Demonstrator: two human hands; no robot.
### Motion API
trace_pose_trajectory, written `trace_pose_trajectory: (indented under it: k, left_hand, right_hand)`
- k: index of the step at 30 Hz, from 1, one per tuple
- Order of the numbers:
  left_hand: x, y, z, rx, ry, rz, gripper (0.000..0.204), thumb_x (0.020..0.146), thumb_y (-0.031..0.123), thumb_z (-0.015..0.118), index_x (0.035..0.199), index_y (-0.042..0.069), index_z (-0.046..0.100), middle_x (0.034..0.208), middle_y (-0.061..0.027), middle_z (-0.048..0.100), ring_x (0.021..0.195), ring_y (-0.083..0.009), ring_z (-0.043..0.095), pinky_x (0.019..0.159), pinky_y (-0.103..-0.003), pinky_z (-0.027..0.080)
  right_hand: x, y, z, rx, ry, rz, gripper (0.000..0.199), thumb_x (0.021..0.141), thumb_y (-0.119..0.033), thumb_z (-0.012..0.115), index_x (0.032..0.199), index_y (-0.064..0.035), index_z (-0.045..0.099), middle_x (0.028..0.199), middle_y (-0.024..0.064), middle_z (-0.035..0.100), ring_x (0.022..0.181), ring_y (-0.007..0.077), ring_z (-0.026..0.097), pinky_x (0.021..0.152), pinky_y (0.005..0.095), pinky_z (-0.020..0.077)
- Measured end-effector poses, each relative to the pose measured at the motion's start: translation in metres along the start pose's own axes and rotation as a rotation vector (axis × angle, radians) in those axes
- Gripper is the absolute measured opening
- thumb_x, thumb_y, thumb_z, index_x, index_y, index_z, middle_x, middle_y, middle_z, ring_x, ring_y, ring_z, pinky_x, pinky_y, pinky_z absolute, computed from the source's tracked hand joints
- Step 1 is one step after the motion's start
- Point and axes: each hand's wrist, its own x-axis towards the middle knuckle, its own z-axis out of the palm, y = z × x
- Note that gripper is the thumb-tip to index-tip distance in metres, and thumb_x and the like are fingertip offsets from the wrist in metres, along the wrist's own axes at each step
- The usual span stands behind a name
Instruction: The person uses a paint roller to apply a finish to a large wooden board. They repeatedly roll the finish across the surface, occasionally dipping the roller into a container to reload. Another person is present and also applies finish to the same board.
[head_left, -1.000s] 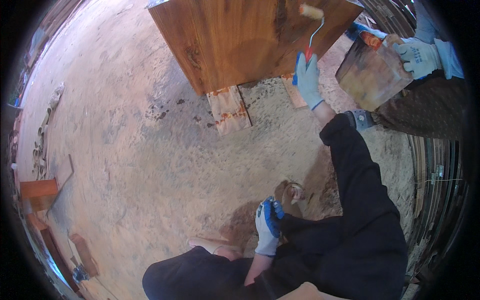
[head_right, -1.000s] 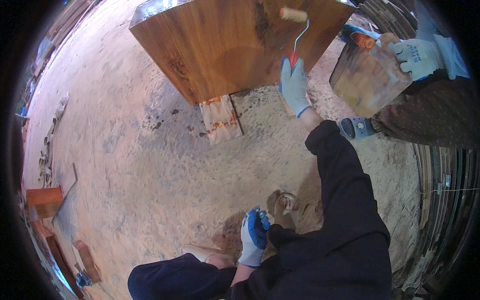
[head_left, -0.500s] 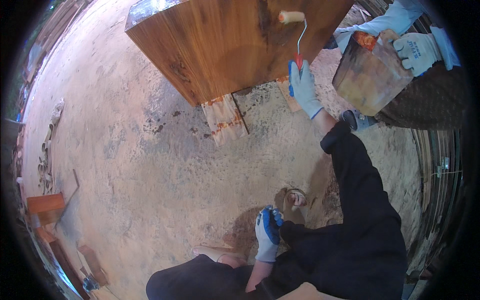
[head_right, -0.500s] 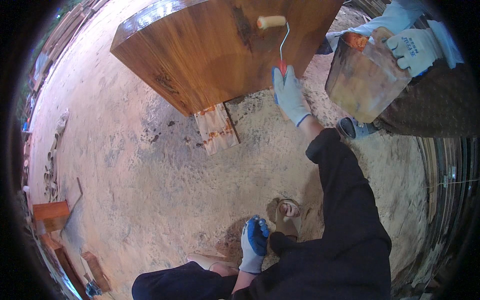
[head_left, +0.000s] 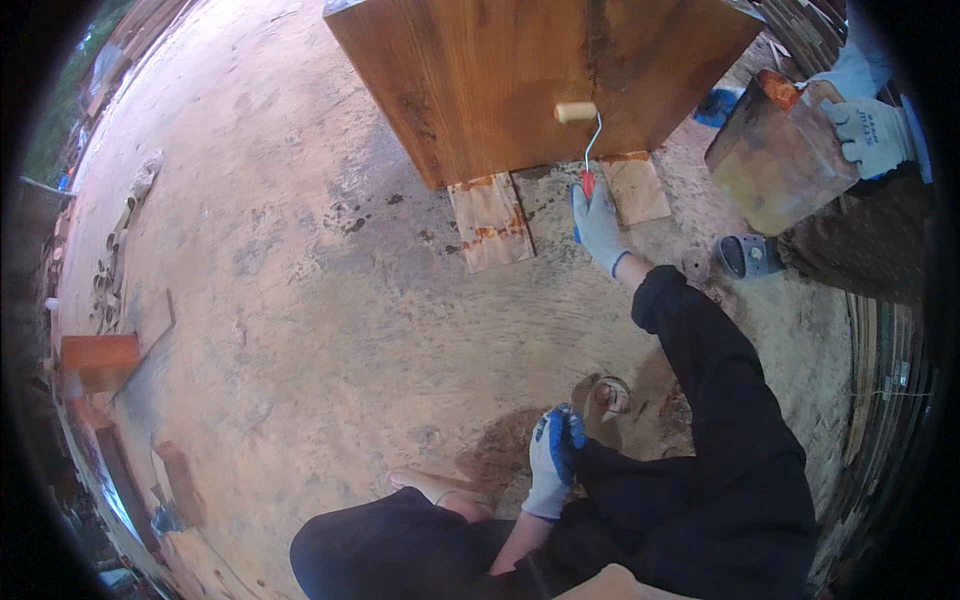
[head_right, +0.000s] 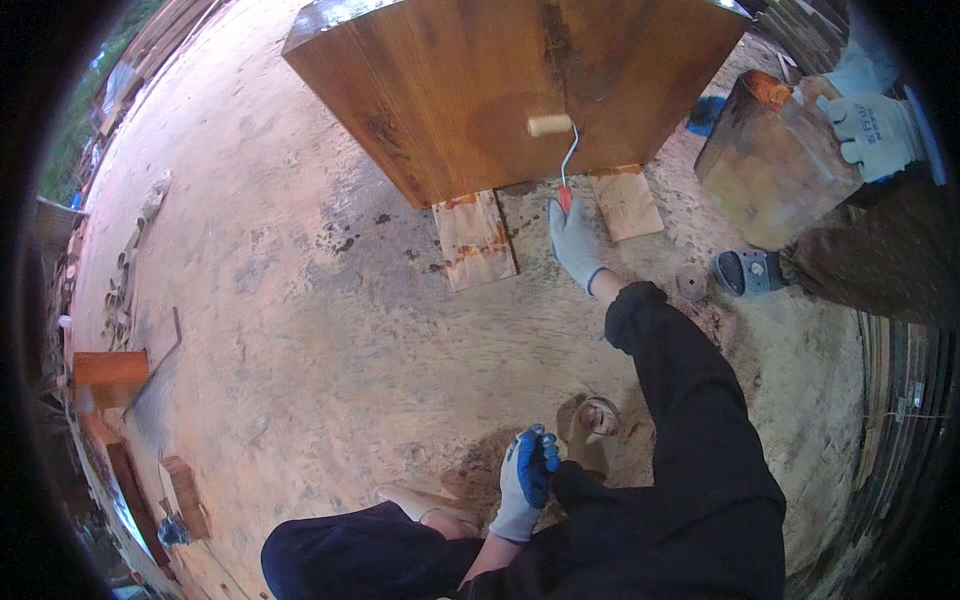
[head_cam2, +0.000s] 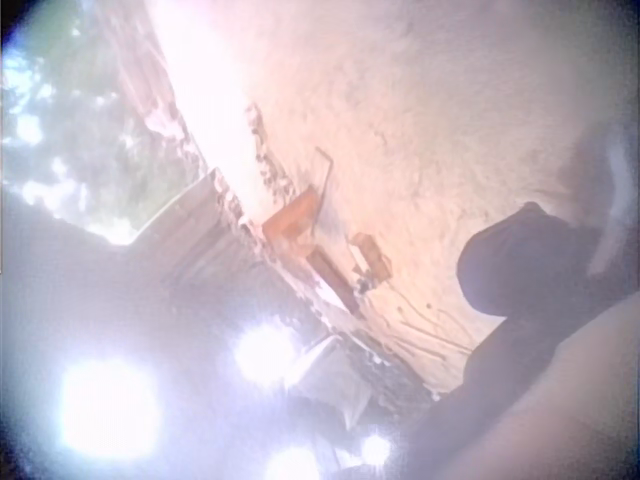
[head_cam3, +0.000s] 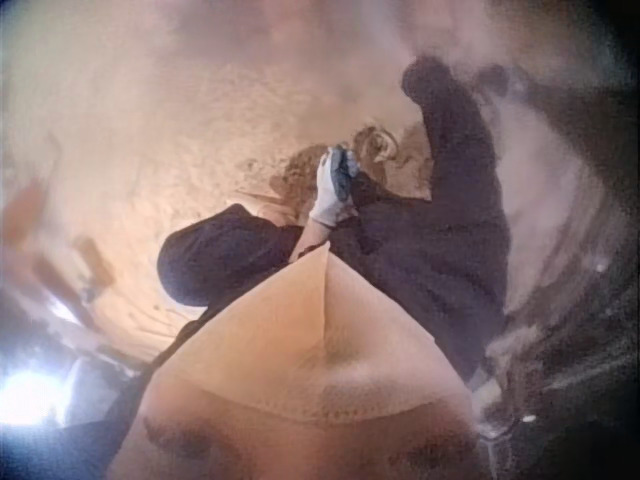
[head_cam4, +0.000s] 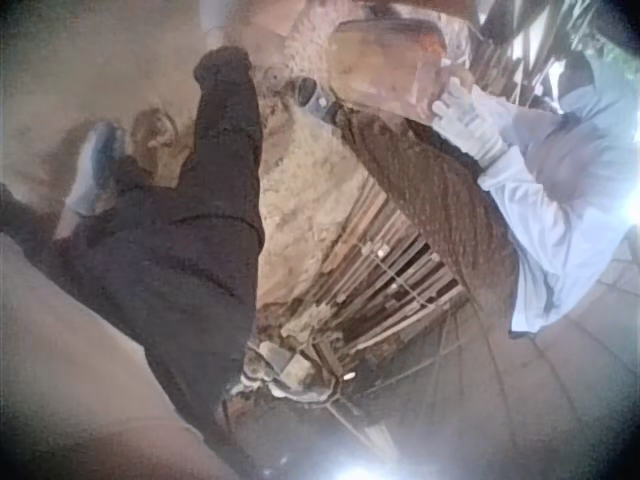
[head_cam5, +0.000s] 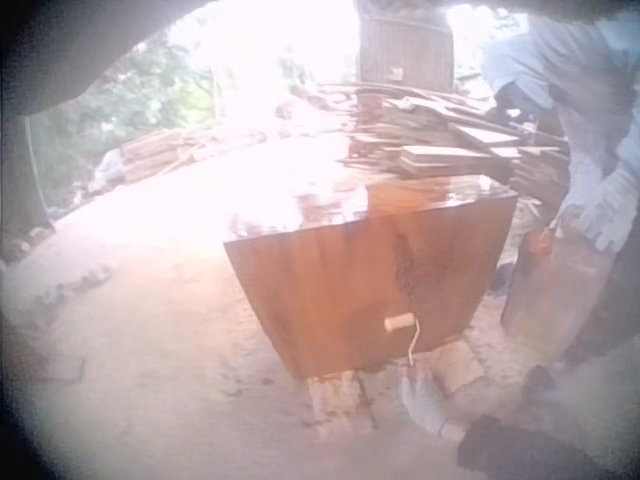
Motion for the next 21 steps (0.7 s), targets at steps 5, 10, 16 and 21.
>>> trace_pose_trajectory:
  k: [5,10,16,21]
  left_hand:
    - [-0.005,0.0,0.001,-0.01,-0.02,0.059,0.025,0.098,0.024,0.048,0.112,0.003,0.053,0.091,-0.008,0.059,0.076,-0.0161,0.055,0.065,-0.028,0.046]
    - [-0.005,0.0,0.006,-0.033,0.006,0.014,0.026,0.098,0.025,0.049,0.112,0.003,0.052,0.089,-0.0078,0.057,0.074,-0.0161,0.054,0.064,-0.028,0.044]
    - [-0.003,0.001,0.006,0.003,0.021,0.029,0.026,0.098,0.025,0.049,0.11,0.002,0.053,0.085,-0.0065,0.056,0.071,-0.0147,0.052,0.062,-0.027,0.043]
    - [-0.007,0.006,0.01,-0.007,0.03,0.01,0.027,0.097,0.026,0.05,0.11,0.002,0.054,0.085,-0.0064,0.056,0.07,-0.0139,0.052,0.062,-0.027,0.043]
  right_hand:
    - [-0.007,0.0,-0.021,-0.14,-0.086,-0.054,0.038,0.096,-0.037,0.046,0.106,-0.0005,0.045,0.086,0.03,0.059,0.084,0.0468,0.058,0.071,0.0515,0.0431]
    - [0.027,-0.077,-0.046,0.105,0.002,-0.157,0.036,0.096,-0.037,0.046,0.103,-0.0017,0.045,0.084,0.0284,0.059,0.081,0.0468,0.057,0.07,0.0511,0.0427]
    - [0.029,-0.104,-0.003,0.128,0.073,-0.189,0.037,0.096,-0.036,0.047,0.108,-0.0006,0.044,0.085,0.0274,0.06,0.082,0.0465,0.057,0.071,0.0513,0.0423]
    - [-0.022,-0.035,0.037,-0.076,-0.076,-0.065,0.044,0.096,-0.038,0.044,0.114,0.0022,0.045,0.096,0.0292,0.061,0.09,0.0482,0.057,0.077,0.0515,0.0444]
